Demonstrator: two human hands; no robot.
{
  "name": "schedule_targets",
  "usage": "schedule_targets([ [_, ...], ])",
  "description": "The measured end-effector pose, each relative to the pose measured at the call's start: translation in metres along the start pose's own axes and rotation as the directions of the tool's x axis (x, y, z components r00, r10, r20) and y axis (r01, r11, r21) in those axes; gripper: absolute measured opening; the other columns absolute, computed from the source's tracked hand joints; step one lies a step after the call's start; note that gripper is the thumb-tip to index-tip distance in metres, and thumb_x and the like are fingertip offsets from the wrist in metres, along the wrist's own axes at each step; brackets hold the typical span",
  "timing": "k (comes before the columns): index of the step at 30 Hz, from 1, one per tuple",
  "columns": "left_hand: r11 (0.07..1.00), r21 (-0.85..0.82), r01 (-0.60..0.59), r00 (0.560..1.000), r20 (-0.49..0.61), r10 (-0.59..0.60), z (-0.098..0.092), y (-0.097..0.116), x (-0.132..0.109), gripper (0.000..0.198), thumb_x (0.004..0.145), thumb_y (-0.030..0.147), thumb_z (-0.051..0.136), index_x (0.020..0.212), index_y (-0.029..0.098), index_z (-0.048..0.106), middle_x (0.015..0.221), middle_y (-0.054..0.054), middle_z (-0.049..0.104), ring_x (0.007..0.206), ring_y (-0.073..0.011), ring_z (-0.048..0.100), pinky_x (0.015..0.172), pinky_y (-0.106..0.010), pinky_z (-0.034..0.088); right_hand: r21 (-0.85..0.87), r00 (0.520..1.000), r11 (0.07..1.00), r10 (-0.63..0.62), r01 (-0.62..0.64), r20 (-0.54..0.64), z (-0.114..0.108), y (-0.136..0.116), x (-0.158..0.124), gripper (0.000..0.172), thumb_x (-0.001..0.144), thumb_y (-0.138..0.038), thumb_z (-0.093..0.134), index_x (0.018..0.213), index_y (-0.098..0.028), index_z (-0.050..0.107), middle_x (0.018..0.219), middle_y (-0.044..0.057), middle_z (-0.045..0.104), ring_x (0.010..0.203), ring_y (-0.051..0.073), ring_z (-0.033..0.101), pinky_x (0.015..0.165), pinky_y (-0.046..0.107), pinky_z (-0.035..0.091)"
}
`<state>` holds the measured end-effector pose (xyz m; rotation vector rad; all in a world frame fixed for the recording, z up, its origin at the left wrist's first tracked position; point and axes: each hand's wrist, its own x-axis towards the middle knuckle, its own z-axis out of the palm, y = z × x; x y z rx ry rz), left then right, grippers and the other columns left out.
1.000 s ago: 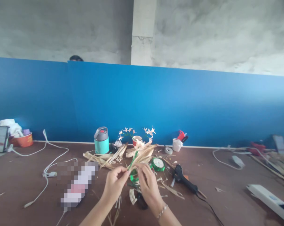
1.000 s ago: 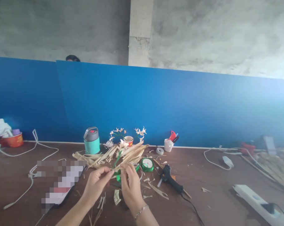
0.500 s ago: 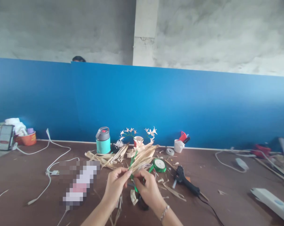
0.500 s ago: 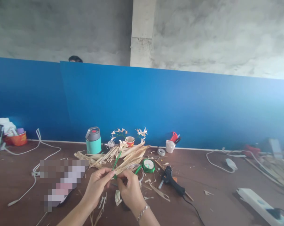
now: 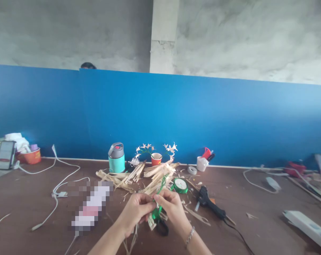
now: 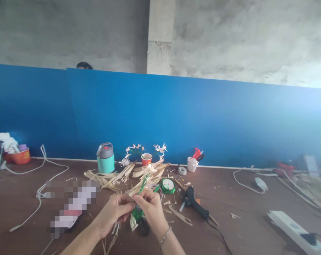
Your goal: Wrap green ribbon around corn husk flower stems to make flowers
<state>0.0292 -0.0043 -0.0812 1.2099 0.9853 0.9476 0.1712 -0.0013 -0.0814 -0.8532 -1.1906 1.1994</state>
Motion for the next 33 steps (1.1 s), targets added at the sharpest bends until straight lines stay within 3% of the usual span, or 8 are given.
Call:
schedule_targets([
  [4, 0.984, 0.172, -0.048, 0.994, -0.085, 0.063, 0.002, 0.003, -0.002, 0.026, 0.068, 0.038, 0.067, 0.061, 0.014, 0.061, 0.038, 0.005, 0.048, 0.035, -0.0070, 0.034, 0.038, -0.020, 0.022, 0.005, 0.998, 1.000, 0.006, -0.006, -0.070, 0.001, 0.005, 0.001, 0.038, 0.059, -0.041, 0.077, 0.045, -0.015, 0.054, 0.044, -0.004, 0.046, 0.047, 0.009, 0.037, 0.049, 0.023, 0.031],
  [8, 0.957, 0.245, -0.158, 0.970, -0.144, 0.197, 0.007, 0.003, -0.002, 0.020, 0.069, 0.032, 0.065, 0.061, 0.014, 0.064, 0.048, 0.002, 0.056, 0.043, -0.0108, 0.045, 0.044, -0.021, 0.033, 0.008, 0.990, 1.000, -0.007, 0.008, -0.142, 0.004, 0.009, 0.002, 0.039, 0.055, -0.042, 0.079, 0.044, -0.015, 0.053, 0.043, -0.004, 0.046, 0.046, 0.008, 0.036, 0.047, 0.023, 0.031],
  [13, 0.874, 0.412, -0.257, 0.912, -0.197, 0.360, 0.008, -0.001, -0.003, 0.019, 0.073, 0.030, 0.062, 0.060, 0.015, 0.065, 0.057, -0.001, 0.064, 0.056, -0.0158, 0.056, 0.055, -0.023, 0.042, 0.012, 0.978, 1.000, -0.015, 0.018, -0.210, 0.007, 0.015, 0.001, 0.037, 0.057, -0.045, 0.078, 0.049, -0.015, 0.057, 0.045, -0.003, 0.050, 0.045, 0.009, 0.039, 0.047, 0.024, 0.034],
  [20, 0.727, 0.604, -0.326, 0.828, -0.188, 0.528, 0.009, -0.002, -0.006, 0.019, 0.075, 0.024, 0.057, 0.058, 0.017, 0.063, 0.058, -0.002, 0.064, 0.056, -0.0158, 0.056, 0.056, -0.022, 0.041, 0.000, 0.972, 0.997, -0.072, 0.074, -0.223, 0.008, 0.020, -0.001, 0.033, 0.063, -0.037, 0.076, 0.051, -0.016, 0.053, 0.050, -0.004, 0.049, 0.050, 0.010, 0.041, 0.052, 0.024, 0.037],
  [22, 0.754, 0.571, -0.324, 0.842, -0.190, 0.505, 0.009, 0.000, -0.007, 0.020, 0.074, 0.025, 0.057, 0.057, 0.017, 0.063, 0.058, -0.002, 0.064, 0.056, -0.0159, 0.056, 0.056, -0.022, 0.040, 0.008, 0.974, 0.996, -0.084, 0.088, -0.211, 0.007, 0.020, -0.001, 0.032, 0.064, -0.035, 0.076, 0.052, -0.016, 0.053, 0.051, -0.004, 0.050, 0.051, 0.010, 0.041, 0.052, 0.024, 0.038],
  [27, 0.939, 0.260, -0.225, 0.948, -0.164, 0.272, 0.008, 0.005, -0.006, 0.021, 0.069, 0.030, 0.062, 0.054, 0.016, 0.061, 0.052, 0.000, 0.058, 0.054, -0.0146, 0.052, 0.054, -0.023, 0.039, 0.113, 0.993, 0.993, 0.045, -0.033, -0.113, 0.007, 0.011, -0.002, 0.029, 0.058, -0.037, 0.080, 0.063, -0.015, 0.063, 0.061, 0.001, 0.061, 0.057, 0.014, 0.052, 0.055, 0.025, 0.044],
  [31, 0.986, 0.103, -0.134, 0.983, -0.109, 0.145, 0.007, 0.009, -0.005, 0.024, 0.068, 0.032, 0.063, 0.052, 0.016, 0.054, 0.046, 0.005, 0.045, 0.044, -0.0083, 0.037, 0.046, -0.020, 0.031, 0.137, 0.994, 0.985, 0.102, -0.106, 0.035, 0.006, 0.004, -0.003, 0.030, 0.058, -0.041, 0.079, 0.058, -0.015, 0.063, 0.058, 0.001, 0.060, 0.053, 0.013, 0.052, 0.053, 0.026, 0.044],
  [33, 0.985, 0.117, -0.131, 0.985, -0.095, 0.142, 0.007, 0.010, -0.005, 0.025, 0.067, 0.032, 0.063, 0.052, 0.016, 0.052, 0.045, 0.007, 0.042, 0.042, -0.0068, 0.031, 0.043, -0.019, 0.026, 0.083, 0.998, 0.995, 0.062, -0.063, 0.023, 0.005, 0.004, -0.003, 0.033, 0.061, -0.041, 0.077, 0.051, -0.015, 0.059, 0.053, -0.001, 0.054, 0.049, 0.011, 0.047, 0.051, 0.025, 0.040],
])
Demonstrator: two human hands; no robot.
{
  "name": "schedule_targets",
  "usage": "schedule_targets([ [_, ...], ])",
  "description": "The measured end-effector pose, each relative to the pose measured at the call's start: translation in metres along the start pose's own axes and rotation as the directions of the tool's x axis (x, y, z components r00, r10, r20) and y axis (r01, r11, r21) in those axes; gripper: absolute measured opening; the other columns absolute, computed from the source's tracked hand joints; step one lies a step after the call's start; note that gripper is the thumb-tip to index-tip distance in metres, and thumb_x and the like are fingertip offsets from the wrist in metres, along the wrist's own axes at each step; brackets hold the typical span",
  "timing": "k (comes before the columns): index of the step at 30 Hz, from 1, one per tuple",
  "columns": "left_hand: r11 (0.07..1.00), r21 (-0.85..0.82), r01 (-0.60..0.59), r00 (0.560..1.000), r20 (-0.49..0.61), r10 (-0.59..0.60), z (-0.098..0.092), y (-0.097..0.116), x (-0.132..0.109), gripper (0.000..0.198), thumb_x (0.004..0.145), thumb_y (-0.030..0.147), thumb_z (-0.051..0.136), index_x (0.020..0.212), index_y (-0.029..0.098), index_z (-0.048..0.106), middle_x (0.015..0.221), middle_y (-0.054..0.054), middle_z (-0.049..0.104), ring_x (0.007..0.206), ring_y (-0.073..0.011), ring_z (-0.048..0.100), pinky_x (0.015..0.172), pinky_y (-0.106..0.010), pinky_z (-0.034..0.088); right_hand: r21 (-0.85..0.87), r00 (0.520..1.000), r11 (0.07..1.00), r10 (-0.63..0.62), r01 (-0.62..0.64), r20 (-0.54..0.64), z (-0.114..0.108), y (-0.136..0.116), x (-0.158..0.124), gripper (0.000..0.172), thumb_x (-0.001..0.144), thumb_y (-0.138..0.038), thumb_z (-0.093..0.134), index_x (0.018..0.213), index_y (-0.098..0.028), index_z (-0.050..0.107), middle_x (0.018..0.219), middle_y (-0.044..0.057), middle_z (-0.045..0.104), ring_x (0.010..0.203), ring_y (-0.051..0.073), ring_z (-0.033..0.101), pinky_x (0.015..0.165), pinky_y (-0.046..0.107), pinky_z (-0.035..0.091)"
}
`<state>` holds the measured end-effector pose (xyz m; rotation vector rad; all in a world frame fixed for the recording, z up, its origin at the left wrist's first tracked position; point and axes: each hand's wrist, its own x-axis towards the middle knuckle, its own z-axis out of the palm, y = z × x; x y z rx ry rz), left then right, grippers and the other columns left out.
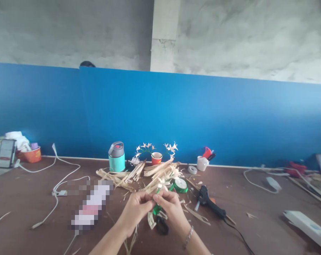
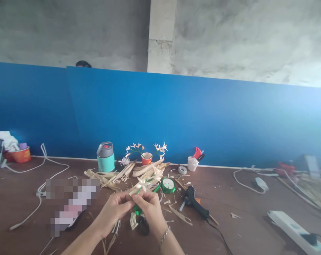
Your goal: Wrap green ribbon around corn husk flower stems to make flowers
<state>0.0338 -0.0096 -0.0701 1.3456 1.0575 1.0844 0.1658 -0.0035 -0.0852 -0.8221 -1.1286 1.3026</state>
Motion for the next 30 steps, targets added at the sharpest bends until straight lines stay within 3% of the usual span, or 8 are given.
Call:
schedule_targets([
  [4, 0.985, 0.139, -0.106, 0.991, -0.063, 0.116, 0.001, -0.003, 0.001, 0.023, 0.068, 0.031, 0.062, 0.053, 0.016, 0.055, 0.048, 0.005, 0.047, 0.046, -0.0092, 0.039, 0.047, -0.021, 0.032, -0.149, 0.986, 0.980, -0.145, 0.131, -0.086, -0.002, 0.006, 0.002, 0.032, 0.065, -0.035, 0.074, 0.048, -0.016, 0.055, 0.052, -0.003, 0.048, 0.053, 0.010, 0.041, 0.053, 0.023, 0.036],
  [10, 0.924, 0.331, -0.192, 0.956, -0.150, 0.253, 0.003, -0.017, 0.001, 0.023, 0.076, 0.034, 0.058, 0.063, 0.016, 0.063, 0.057, -0.001, 0.060, 0.055, -0.0148, 0.053, 0.053, -0.022, 0.041, -0.345, 0.953, 0.914, -0.272, 0.213, -0.132, -0.001, 0.013, 0.001, 0.028, 0.073, -0.034, 0.067, 0.054, -0.016, 0.055, 0.054, -0.003, 0.049, 0.054, 0.012, 0.043, 0.053, 0.024, 0.036],
  [13, 0.902, 0.375, -0.214, 0.935, -0.190, 0.301, 0.005, -0.020, -0.001, 0.020, 0.077, 0.035, 0.058, 0.069, 0.017, 0.062, 0.059, -0.001, 0.062, 0.054, -0.0149, 0.055, 0.053, -0.021, 0.042, -0.360, 0.951, 0.909, -0.276, 0.211, -0.141, 0.000, 0.013, -0.001, 0.029, 0.074, -0.034, 0.066, 0.055, -0.017, 0.053, 0.053, -0.004, 0.047, 0.053, 0.011, 0.041, 0.052, 0.023, 0.035],
  [17, 0.873, 0.421, -0.245, 0.918, -0.188, 0.349, 0.006, -0.017, -0.003, 0.022, 0.077, 0.033, 0.057, 0.061, 0.018, 0.058, 0.056, 0.000, 0.060, 0.053, -0.0143, 0.054, 0.051, -0.021, 0.041, -0.326, 0.956, 0.925, -0.254, 0.196, -0.145, 0.000, 0.012, -0.001, 0.031, 0.073, -0.035, 0.068, 0.054, -0.017, 0.052, 0.052, -0.004, 0.047, 0.053, 0.011, 0.040, 0.052, 0.023, 0.036],
  [20, 0.911, 0.340, -0.235, 0.937, -0.171, 0.306, 0.003, -0.014, -0.002, 0.023, 0.077, 0.033, 0.058, 0.060, 0.017, 0.059, 0.054, 0.000, 0.058, 0.052, -0.0138, 0.053, 0.050, -0.020, 0.040, -0.252, 0.977, 0.954, -0.189, 0.160, -0.095, -0.001, 0.010, -0.001, 0.030, 0.073, -0.040, 0.069, 0.057, -0.016, 0.057, 0.056, -0.002, 0.052, 0.056, 0.012, 0.046, 0.056, 0.024, 0.039],
  [24, 0.974, 0.162, -0.157, 0.968, -0.172, 0.184, -0.002, -0.011, 0.001, 0.023, 0.074, 0.035, 0.060, 0.062, 0.016, 0.061, 0.047, 0.004, 0.051, 0.042, -0.0105, 0.044, 0.043, -0.020, 0.034, -0.168, 0.996, 0.983, -0.087, 0.080, -0.036, -0.002, 0.008, -0.001, 0.030, 0.075, -0.046, 0.065, 0.073, -0.017, 0.070, 0.074, 0.004, 0.065, 0.073, 0.018, 0.057, 0.066, 0.026, 0.044],
  [27, 0.983, 0.126, -0.134, 0.966, -0.203, 0.158, -0.005, -0.011, 0.004, 0.022, 0.072, 0.037, 0.062, 0.066, 0.015, 0.061, 0.045, 0.006, 0.047, 0.040, -0.0096, 0.041, 0.040, -0.019, 0.031, -0.238, 0.999, 0.970, -0.043, 0.044, 0.007, -0.004, 0.008, 0.000, 0.028, 0.075, -0.043, 0.064, 0.072, -0.016, 0.072, 0.069, 0.004, 0.066, 0.069, 0.019, 0.057, 0.065, 0.027, 0.044],
  [30, 0.983, 0.129, -0.129, 0.961, -0.227, 0.156, -0.008, -0.011, 0.005, 0.023, 0.072, 0.038, 0.063, 0.067, 0.015, 0.062, 0.046, 0.006, 0.047, 0.041, -0.0099, 0.042, 0.042, -0.019, 0.031, -0.359, 0.996, 0.929, -0.082, 0.090, 0.040, -0.006, 0.006, 0.003, 0.019, 0.074, -0.031, 0.062, 0.076, -0.015, 0.072, 0.073, 0.004, 0.069, 0.071, 0.020, 0.058, 0.068, 0.028, 0.044],
])
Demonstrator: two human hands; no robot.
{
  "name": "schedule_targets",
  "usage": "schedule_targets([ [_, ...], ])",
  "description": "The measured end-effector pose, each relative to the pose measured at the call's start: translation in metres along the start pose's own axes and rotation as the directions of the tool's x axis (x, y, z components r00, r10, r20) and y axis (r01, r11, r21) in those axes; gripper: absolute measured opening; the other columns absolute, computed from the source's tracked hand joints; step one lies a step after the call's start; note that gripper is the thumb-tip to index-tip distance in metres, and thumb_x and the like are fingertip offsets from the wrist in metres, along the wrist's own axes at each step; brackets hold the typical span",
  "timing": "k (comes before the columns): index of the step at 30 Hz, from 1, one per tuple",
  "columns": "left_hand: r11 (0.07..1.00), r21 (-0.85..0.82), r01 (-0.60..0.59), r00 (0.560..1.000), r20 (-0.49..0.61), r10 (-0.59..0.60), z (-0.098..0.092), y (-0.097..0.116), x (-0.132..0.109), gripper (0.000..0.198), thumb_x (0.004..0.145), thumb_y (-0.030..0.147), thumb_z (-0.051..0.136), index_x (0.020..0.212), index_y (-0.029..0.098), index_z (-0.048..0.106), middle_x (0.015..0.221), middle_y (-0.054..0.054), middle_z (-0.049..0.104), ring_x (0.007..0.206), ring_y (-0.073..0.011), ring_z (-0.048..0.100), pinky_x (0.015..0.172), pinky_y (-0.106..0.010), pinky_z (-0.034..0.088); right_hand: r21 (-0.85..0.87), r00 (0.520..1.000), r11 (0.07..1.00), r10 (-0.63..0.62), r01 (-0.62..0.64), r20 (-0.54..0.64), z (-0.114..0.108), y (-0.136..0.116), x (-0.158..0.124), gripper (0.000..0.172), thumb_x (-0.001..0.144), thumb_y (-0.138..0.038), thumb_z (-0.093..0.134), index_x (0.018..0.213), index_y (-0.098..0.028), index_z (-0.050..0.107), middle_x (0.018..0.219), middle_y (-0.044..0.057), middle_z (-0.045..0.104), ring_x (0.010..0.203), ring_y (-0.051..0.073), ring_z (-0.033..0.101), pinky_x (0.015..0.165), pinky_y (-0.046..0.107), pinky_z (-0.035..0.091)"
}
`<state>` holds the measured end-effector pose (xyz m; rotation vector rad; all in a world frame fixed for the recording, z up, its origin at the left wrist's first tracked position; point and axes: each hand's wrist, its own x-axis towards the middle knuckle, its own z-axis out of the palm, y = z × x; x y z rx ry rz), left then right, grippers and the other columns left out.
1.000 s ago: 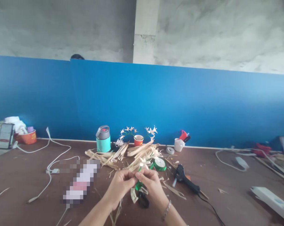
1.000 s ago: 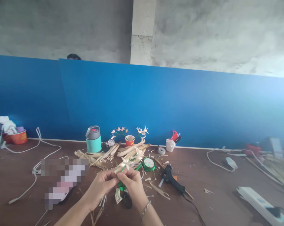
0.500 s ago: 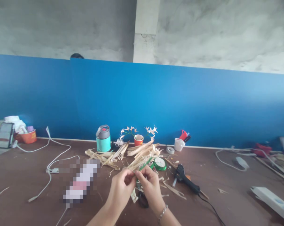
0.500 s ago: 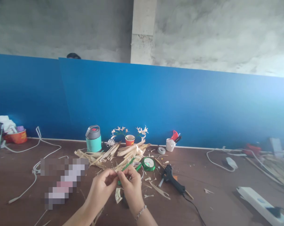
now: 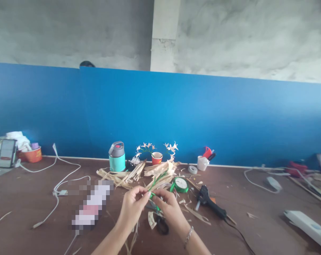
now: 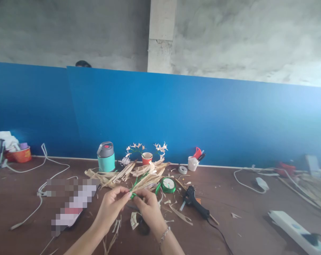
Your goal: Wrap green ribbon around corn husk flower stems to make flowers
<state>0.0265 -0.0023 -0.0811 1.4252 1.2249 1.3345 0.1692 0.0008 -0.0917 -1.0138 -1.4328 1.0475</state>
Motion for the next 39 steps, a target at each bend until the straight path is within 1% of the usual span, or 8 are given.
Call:
schedule_targets([
  [7, 1.000, -0.018, 0.020, 0.995, -0.099, -0.022, -0.002, 0.002, 0.000, 0.028, 0.073, 0.042, 0.063, 0.066, 0.015, 0.061, 0.041, 0.007, 0.042, 0.040, -0.0099, 0.041, 0.043, -0.020, 0.030, -0.405, 0.952, 0.914, -0.116, -0.010, -0.283, -0.012, -0.001, 0.004, 0.012, 0.060, -0.014, 0.049, 0.057, -0.019, 0.059, 0.056, 0.000, 0.059, 0.056, 0.017, 0.051, 0.055, 0.025, 0.038],
  [13, 0.996, -0.086, -0.001, 0.972, -0.236, -0.019, -0.005, 0.004, 0.002, 0.031, 0.071, 0.045, 0.065, 0.069, 0.015, 0.063, 0.040, 0.007, 0.041, 0.039, -0.0103, 0.041, 0.042, -0.021, 0.033, -0.547, 0.909, 0.832, -0.156, -0.091, -0.388, -0.031, 0.002, 0.008, 0.022, 0.070, -0.022, 0.047, 0.047, -0.022, 0.047, 0.051, 0.000, 0.051, 0.053, 0.017, 0.045, 0.052, 0.026, 0.029],
  [17, 0.998, -0.049, -0.035, 0.965, -0.263, 0.021, -0.007, 0.003, 0.004, 0.032, 0.071, 0.046, 0.065, 0.069, 0.014, 0.063, 0.039, 0.007, 0.044, 0.038, -0.0105, 0.042, 0.041, -0.021, 0.036, -0.621, 0.915, 0.778, -0.176, -0.097, -0.364, -0.034, 0.008, 0.009, 0.021, 0.065, -0.016, 0.048, 0.045, -0.022, 0.048, 0.051, 0.000, 0.052, 0.054, 0.017, 0.046, 0.054, 0.027, 0.028],
  [22, 0.984, 0.114, -0.136, 0.980, -0.131, 0.150, -0.004, -0.004, 0.000, 0.025, 0.074, 0.041, 0.062, 0.067, 0.016, 0.063, 0.052, 0.001, 0.058, 0.045, -0.0139, 0.051, 0.046, -0.023, 0.041, -0.704, 0.906, 0.708, -0.332, 0.056, -0.262, -0.023, 0.004, 0.004, 0.030, 0.061, -0.006, 0.044, 0.069, -0.023, 0.067, 0.088, 0.005, 0.068, 0.090, 0.024, 0.055, 0.077, 0.034, 0.031],
  [25, 0.966, 0.165, -0.198, 0.970, -0.107, 0.217, -0.003, -0.006, -0.001, 0.022, 0.076, 0.038, 0.060, 0.069, 0.017, 0.064, 0.064, -0.003, 0.066, 0.054, -0.0164, 0.057, 0.053, -0.024, 0.045, -0.676, 0.906, 0.726, -0.359, 0.122, -0.223, -0.023, 0.001, 0.002, 0.035, 0.061, -0.004, 0.038, 0.066, -0.022, 0.067, 0.078, 0.003, 0.070, 0.083, 0.023, 0.058, 0.082, 0.035, 0.031],
  [30, 0.989, 0.069, -0.134, 0.960, -0.238, 0.146, -0.007, -0.003, 0.003, 0.027, 0.075, 0.043, 0.061, 0.069, 0.016, 0.062, 0.052, 0.001, 0.058, 0.045, -0.0141, 0.051, 0.045, -0.022, 0.040, -0.639, 0.916, 0.769, -0.259, 0.003, -0.307, -0.039, 0.006, 0.007, 0.030, 0.058, -0.006, 0.039, 0.039, -0.023, 0.055, 0.039, 0.000, 0.054, 0.045, 0.018, 0.049, 0.067, 0.033, 0.035],
  [35, 0.978, 0.120, -0.169, 0.978, -0.106, 0.181, -0.002, -0.005, -0.001, 0.021, 0.076, 0.036, 0.061, 0.068, 0.016, 0.064, 0.059, -0.001, 0.062, 0.052, -0.0150, 0.054, 0.050, -0.022, 0.042, -0.536, 0.907, 0.837, -0.305, 0.111, -0.289, -0.029, 0.006, 0.007, 0.028, 0.068, -0.014, 0.045, 0.080, -0.021, 0.069, 0.082, 0.006, 0.069, 0.081, 0.024, 0.059, 0.074, 0.032, 0.042],
  [39, 0.976, 0.105, -0.190, 0.981, 0.070, 0.183, 0.006, -0.001, -0.009, 0.018, 0.079, 0.029, 0.058, 0.068, 0.016, 0.065, 0.064, -0.002, 0.064, 0.062, -0.0161, 0.056, 0.059, -0.023, 0.043, -0.064, 0.972, 0.990, -0.133, 0.122, -0.196, -0.011, 0.000, -0.001, 0.019, 0.073, -0.032, 0.061, 0.081, -0.018, 0.072, 0.080, 0.007, 0.067, 0.076, 0.023, 0.059, 0.068, 0.031, 0.046],
])
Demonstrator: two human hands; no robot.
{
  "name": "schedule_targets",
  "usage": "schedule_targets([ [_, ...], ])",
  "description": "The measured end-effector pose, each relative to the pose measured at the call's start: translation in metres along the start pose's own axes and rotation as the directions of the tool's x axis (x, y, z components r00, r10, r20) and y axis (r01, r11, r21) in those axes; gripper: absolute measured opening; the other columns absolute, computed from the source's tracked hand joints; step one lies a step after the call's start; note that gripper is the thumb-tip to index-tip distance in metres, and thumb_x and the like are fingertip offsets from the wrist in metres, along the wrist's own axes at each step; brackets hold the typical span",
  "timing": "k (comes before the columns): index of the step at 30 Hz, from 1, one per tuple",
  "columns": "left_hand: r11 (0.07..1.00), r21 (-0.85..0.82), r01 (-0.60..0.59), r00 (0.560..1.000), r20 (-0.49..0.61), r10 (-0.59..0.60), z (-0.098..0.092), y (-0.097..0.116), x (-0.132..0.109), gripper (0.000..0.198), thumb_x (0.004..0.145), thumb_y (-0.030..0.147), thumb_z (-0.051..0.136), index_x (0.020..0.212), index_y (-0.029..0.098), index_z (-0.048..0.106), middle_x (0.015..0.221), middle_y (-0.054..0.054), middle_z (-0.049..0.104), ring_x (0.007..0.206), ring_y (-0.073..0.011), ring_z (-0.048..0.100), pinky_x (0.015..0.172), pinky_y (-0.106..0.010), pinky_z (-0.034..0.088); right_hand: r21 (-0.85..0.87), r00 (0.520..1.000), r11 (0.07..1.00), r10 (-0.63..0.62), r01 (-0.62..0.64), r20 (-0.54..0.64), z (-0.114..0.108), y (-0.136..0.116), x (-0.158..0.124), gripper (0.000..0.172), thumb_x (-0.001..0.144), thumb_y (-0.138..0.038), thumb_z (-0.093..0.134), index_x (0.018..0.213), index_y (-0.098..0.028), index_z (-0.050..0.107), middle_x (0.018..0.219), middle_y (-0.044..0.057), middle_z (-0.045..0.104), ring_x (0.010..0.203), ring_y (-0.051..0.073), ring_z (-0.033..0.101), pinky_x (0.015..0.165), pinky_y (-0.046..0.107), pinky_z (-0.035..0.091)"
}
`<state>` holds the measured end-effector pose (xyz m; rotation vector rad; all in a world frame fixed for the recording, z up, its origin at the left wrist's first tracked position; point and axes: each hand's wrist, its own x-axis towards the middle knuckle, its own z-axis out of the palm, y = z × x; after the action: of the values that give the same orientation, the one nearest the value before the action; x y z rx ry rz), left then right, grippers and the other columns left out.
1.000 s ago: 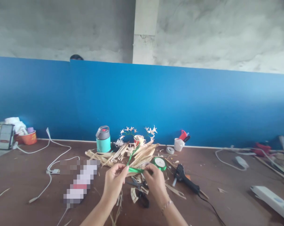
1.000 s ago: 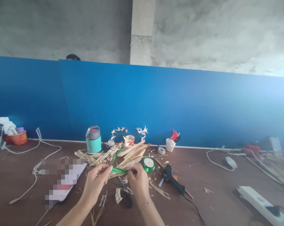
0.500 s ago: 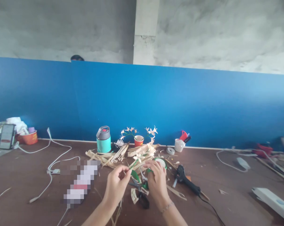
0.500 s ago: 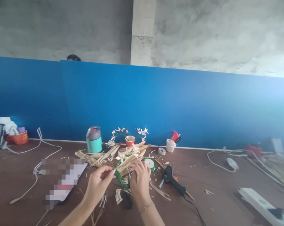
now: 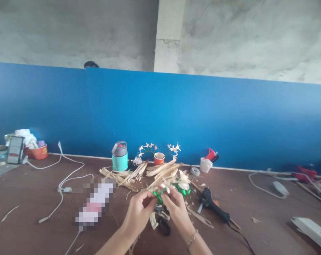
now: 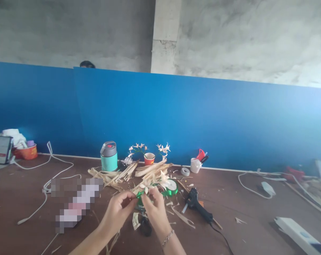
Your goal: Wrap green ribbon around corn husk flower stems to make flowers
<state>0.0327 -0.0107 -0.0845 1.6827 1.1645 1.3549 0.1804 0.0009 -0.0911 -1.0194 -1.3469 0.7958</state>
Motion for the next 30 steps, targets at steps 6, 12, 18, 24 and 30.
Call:
schedule_targets([
  [6, 0.971, -0.186, 0.151, 0.984, 0.116, -0.131, 0.002, 0.004, 0.001, 0.017, 0.076, 0.030, 0.061, 0.068, 0.014, 0.062, 0.057, 0.001, 0.057, 0.054, -0.0130, 0.049, 0.053, -0.022, 0.040, 0.245, 0.980, 0.955, 0.134, -0.167, 0.149, 0.000, -0.013, 0.002, 0.024, 0.062, -0.042, 0.075, 0.064, -0.018, 0.071, 0.066, 0.003, 0.065, 0.064, 0.019, 0.055, 0.063, 0.029, 0.044],
  [12, 0.993, -0.059, 0.101, 0.990, 0.107, -0.094, 0.005, -0.002, 0.001, 0.014, 0.075, 0.024, 0.058, 0.064, 0.015, 0.060, 0.055, 0.001, 0.055, 0.052, -0.0125, 0.048, 0.051, -0.021, 0.038, 0.235, 0.991, 0.966, 0.090, -0.112, 0.100, 0.002, -0.013, 0.003, 0.035, 0.066, -0.038, 0.073, 0.047, -0.016, 0.055, 0.052, -0.003, 0.049, 0.054, 0.012, 0.041, 0.056, 0.024, 0.037],
  [18, 0.985, 0.168, -0.045, 0.999, 0.008, 0.044, 0.008, -0.004, -0.003, 0.011, 0.075, 0.021, 0.055, 0.064, 0.017, 0.059, 0.060, -0.001, 0.058, 0.055, -0.0143, 0.053, 0.055, -0.022, 0.041, 0.157, 0.996, 0.985, 0.080, -0.075, -0.028, 0.009, -0.009, -0.002, 0.035, 0.069, -0.040, 0.070, 0.050, -0.016, 0.053, 0.051, -0.004, 0.045, 0.051, 0.011, 0.038, 0.051, 0.024, 0.034],
  [24, 0.986, 0.166, -0.027, 0.998, -0.046, 0.035, 0.008, -0.002, -0.005, 0.014, 0.076, 0.023, 0.055, 0.065, 0.016, 0.060, 0.061, -0.002, 0.060, 0.057, -0.0159, 0.054, 0.057, -0.024, 0.041, 0.281, 0.989, 0.954, 0.126, -0.101, -0.073, 0.015, -0.005, -0.004, 0.032, 0.067, -0.039, 0.074, 0.053, -0.016, 0.056, 0.057, -0.001, 0.052, 0.055, 0.012, 0.044, 0.056, 0.024, 0.039],
  [30, 0.971, -0.146, 0.187, 0.982, 0.030, -0.184, 0.006, 0.008, 0.001, 0.019, 0.070, 0.028, 0.059, 0.056, 0.016, 0.054, 0.052, 0.003, 0.048, 0.051, -0.0115, 0.042, 0.051, -0.022, 0.034, 0.412, 0.965, 0.874, 0.211, -0.259, 0.158, 0.010, -0.011, -0.002, 0.023, 0.064, -0.037, 0.077, 0.069, -0.016, 0.068, 0.074, 0.003, 0.065, 0.066, 0.015, 0.055, 0.063, 0.025, 0.044],
])
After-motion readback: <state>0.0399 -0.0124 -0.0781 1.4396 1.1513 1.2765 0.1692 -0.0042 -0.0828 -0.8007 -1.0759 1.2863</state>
